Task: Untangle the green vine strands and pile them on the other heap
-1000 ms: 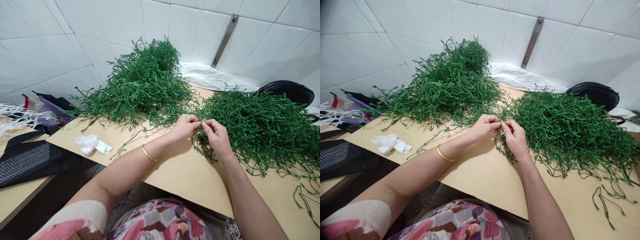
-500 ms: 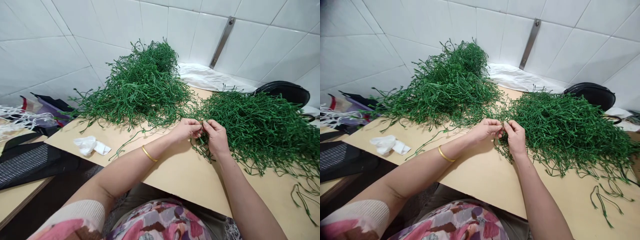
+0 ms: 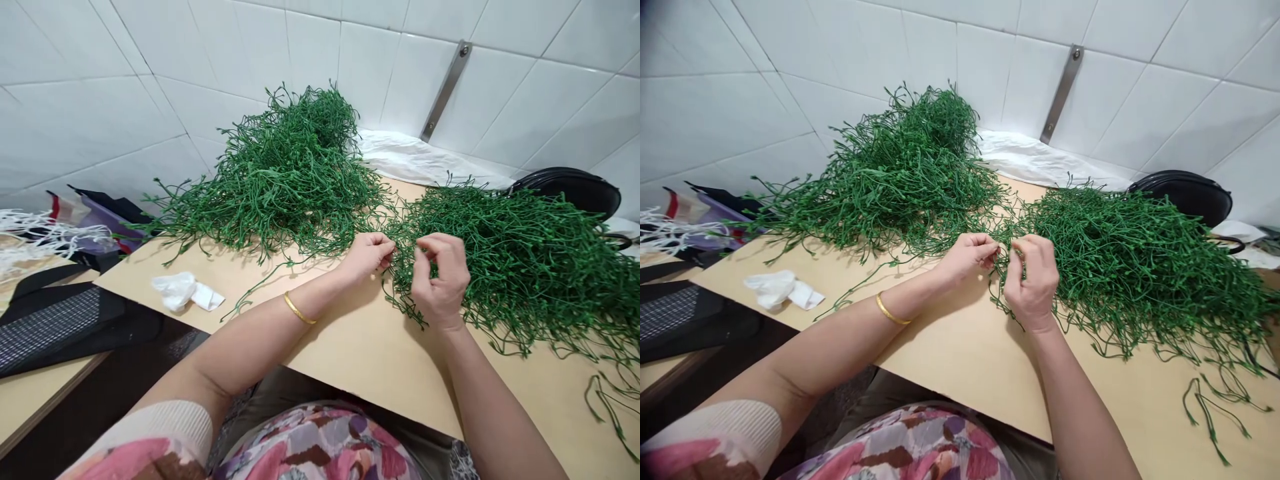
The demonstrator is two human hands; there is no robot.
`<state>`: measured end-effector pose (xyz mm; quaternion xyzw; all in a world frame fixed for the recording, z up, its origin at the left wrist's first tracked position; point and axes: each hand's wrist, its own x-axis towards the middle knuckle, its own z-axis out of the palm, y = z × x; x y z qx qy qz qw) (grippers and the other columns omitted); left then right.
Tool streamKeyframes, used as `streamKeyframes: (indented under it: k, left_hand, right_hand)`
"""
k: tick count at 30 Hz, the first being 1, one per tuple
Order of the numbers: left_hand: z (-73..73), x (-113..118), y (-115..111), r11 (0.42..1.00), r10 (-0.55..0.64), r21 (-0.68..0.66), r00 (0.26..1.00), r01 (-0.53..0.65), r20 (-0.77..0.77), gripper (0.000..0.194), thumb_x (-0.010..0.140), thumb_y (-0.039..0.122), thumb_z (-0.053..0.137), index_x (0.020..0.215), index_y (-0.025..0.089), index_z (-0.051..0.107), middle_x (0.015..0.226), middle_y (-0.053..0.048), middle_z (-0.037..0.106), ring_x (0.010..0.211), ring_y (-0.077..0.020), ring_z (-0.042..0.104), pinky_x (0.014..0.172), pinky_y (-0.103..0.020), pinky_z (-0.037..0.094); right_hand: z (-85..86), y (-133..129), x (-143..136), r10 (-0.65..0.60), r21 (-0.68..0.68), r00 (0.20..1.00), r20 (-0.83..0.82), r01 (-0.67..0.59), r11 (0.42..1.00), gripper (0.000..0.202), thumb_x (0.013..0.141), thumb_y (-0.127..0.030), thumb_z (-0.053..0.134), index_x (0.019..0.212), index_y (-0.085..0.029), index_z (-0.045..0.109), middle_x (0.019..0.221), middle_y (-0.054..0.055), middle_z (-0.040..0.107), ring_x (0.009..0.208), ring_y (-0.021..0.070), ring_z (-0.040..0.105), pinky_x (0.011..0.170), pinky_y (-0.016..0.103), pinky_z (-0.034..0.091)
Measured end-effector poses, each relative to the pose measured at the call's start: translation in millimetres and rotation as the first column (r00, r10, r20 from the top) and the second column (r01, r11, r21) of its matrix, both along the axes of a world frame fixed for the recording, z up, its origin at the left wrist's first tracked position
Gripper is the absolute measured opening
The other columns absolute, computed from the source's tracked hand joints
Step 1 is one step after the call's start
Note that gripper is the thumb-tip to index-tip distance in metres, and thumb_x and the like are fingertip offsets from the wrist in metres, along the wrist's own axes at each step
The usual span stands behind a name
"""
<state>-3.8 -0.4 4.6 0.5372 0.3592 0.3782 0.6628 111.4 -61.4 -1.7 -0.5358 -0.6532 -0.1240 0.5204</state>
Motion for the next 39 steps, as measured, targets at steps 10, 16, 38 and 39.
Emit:
streamKeyframes:
  k: [10, 16, 38, 39]
  left_hand:
    - [-5.2, 0, 6, 0.988, -0.139, -0.048, 0.982, 0.146, 0.127, 0.015, 0.077, 0.013, 0.047, 0.063, 0.01, 0.053, 0.057, -0.001, 0.055, 0.046, -0.0045, 0.048, 0.05, -0.019, 0.038]
    - [-1.4, -1, 4, 0.991, -0.122, 0.062, 0.992, 0.12, 0.037, 0.013, 0.074, 0.011, 0.05, 0.064, 0.009, 0.057, 0.056, 0.0, 0.054, 0.045, -0.0029, 0.045, 0.049, -0.018, 0.037]
    - [-4.4, 3, -1, 0.987, -0.086, 0.13, 0.995, 0.092, -0.052, 0.019, 0.072, 0.014, 0.052, 0.088, 0.01, 0.062, 0.069, -0.001, 0.057, 0.045, -0.0022, 0.04, 0.046, -0.017, 0.033]
    - [-2.7, 2, -2, 0.987, -0.076, 0.139, 0.997, 0.078, -0.018, 0.019, 0.072, 0.014, 0.053, 0.088, 0.01, 0.062, 0.068, 0.0, 0.057, 0.046, -0.0021, 0.04, 0.046, -0.017, 0.033]
  right_hand:
    - [-10.8, 13, 18, 0.099, -0.231, 0.984, 0.147, -0.063, 0.971, 0.024, 0.078, -0.014, 0.042, 0.097, -0.019, 0.056, 0.1, 0.01, 0.054, 0.093, 0.0202, 0.053, 0.079, 0.035, 0.045]
    - [-10.3, 13, 20, 0.086, -0.251, 0.981, 0.171, -0.041, 0.967, 0.017, 0.077, -0.013, 0.043, 0.088, -0.019, 0.054, 0.09, 0.008, 0.056, 0.088, 0.021, 0.053, 0.074, 0.036, 0.044]
    - [-9.1, 13, 17, 0.137, -0.182, 0.985, -0.103, -0.154, 0.971, 0.017, 0.079, -0.016, 0.045, 0.087, -0.019, 0.059, 0.088, 0.007, 0.061, 0.084, 0.018, 0.055, 0.079, 0.035, 0.045]
    - [-8.6, 13, 17, 0.155, -0.206, 0.973, -0.173, -0.189, 0.96, 0.016, 0.079, -0.017, 0.046, 0.088, -0.019, 0.059, 0.089, 0.006, 0.061, 0.083, 0.0173, 0.055, 0.078, 0.034, 0.045]
